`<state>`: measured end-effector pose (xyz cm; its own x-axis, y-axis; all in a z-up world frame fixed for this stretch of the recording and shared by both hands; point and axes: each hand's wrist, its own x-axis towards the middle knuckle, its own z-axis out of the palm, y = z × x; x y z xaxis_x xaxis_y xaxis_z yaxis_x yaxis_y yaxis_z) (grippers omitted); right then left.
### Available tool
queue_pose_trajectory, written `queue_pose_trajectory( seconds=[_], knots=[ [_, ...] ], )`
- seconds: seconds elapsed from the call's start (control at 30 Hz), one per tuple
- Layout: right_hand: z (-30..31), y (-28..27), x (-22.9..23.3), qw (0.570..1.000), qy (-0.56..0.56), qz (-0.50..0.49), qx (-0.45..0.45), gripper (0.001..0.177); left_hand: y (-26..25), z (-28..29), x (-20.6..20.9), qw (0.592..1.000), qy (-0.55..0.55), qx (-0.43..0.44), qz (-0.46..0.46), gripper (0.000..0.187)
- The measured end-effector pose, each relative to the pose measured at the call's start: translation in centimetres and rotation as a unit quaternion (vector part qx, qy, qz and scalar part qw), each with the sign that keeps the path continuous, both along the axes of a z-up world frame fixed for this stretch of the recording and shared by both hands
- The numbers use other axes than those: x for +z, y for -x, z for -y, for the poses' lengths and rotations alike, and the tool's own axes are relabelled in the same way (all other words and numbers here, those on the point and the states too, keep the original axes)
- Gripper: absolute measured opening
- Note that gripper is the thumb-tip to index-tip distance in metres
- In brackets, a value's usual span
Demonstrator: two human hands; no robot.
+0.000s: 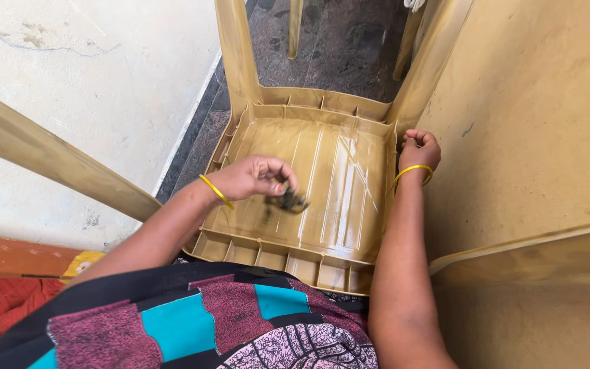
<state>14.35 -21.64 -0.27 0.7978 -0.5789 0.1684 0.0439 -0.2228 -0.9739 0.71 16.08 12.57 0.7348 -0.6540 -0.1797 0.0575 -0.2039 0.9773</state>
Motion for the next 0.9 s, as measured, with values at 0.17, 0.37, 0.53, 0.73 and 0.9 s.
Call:
queue_pose_trajectory(
  seconds=[0.17, 0.37, 0.53, 0.73, 0.9],
  knots=[
    [-0.8, 1.0, 2.1, 0.998, 0.048, 0.020, -0.023, 0.011, -1.1, -0.5, -2.0, 0.897, -0.166, 0.279, 0.300, 0.034],
    [-3.8, 3.0, 5.5, 0.962, 0.004, 0.146, 0.232, 0.008, -3.1, -5.5, -8.1, 0.779, -0.396, 0.373, 0.312, 0.070],
    [-5.7, 9.5, 9.4, 0.873, 0.217, -0.093, 0.427, 0.021, -4.2, -6.1, -10.0, 0.789, -0.468, 0.310, 0.249, 0.096],
    [-11.4, 15.6, 12.7, 0.781, 0.412, -0.087, 0.461, 0.037, -3.8, -6.4, -9.7, 0.822, -0.405, 0.320, 0.239, 0.084],
    [-21.9, 16.9, 10.1, 0.696, 0.359, 0.044, 0.620, 0.052, -3.8, -6.4, -10.0, 0.825, -0.396, 0.329, 0.232, 0.072]
  ],
)
